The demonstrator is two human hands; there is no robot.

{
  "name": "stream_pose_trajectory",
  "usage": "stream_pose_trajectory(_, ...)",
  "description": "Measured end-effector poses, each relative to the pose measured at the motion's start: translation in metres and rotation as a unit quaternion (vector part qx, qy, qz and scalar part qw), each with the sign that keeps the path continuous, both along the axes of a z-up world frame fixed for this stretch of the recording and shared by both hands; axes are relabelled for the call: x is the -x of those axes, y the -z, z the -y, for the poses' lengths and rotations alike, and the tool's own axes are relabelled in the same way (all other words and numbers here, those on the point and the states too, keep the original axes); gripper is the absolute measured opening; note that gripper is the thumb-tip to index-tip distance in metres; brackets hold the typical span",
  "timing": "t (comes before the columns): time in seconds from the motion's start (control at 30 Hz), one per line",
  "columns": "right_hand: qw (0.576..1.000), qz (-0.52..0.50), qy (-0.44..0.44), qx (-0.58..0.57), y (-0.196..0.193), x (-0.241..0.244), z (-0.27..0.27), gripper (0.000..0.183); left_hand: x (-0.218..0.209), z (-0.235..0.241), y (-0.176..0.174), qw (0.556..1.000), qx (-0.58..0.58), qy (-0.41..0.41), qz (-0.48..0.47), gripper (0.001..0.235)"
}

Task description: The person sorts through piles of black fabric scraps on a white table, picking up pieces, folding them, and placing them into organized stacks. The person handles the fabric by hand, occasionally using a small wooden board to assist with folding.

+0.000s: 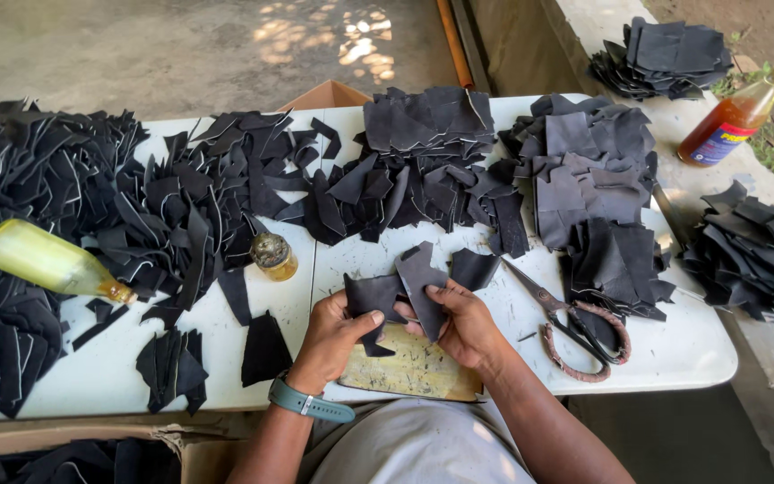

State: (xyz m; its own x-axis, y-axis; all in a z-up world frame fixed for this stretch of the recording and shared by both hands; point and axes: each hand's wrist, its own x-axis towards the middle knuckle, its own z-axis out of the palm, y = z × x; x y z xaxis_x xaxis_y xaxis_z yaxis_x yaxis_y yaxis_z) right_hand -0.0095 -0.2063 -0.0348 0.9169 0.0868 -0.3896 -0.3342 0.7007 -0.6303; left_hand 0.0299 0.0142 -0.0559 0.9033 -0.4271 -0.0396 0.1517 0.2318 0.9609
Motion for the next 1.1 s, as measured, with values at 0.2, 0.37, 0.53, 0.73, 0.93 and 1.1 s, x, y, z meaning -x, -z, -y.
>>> stream_pose_trajectory(0.2, 1.0, 0.007, -0.012, 0.024, 0.003, 0.004, -0.017, 0.027, 0.003, 0.013, -0.009, 0.989, 0.114, -0.094, -0.008, 0.03)
stream_pose_trajectory(0.37, 0.996, 0.02, -0.036, 0.081, 0.004, 0.034, -0.036, 0.028, 0.013, 0.031, -0.005, 0.981, 0.127, -0.145, 0.014, 0.024)
stream_pose_trajectory(0.53, 0.938, 0.169, 0.007, 0.303, 0.017, 0.037, -0.016, 0.02, 0.018, 0.026, 0.008, 0.979, 0.16, -0.124, 0.009, 0.023)
stream_pose_trajectory(0.73, 0.878, 0.192, -0.156, 0.41, -0.013, 0.049, 0.04, 0.026, 0.03, -0.006, -0.016, 0.996, -0.062, 0.059, -0.02, 0.071)
stream_pose_trajectory(0.93, 0.863, 0.148, -0.251, 0.413, -0.028, 0.062, 0.045, 0.027, 0.044, -0.005, -0.041, 0.933, -0.253, 0.216, 0.135, 0.065)
stream_pose_trajectory(1.1, 0.838, 0.191, -0.303, 0.412, -0.034, 0.053, 0.054, 0.024, 0.047, 0.007, -0.079, 0.944, -0.167, 0.197, 0.207, 0.076)
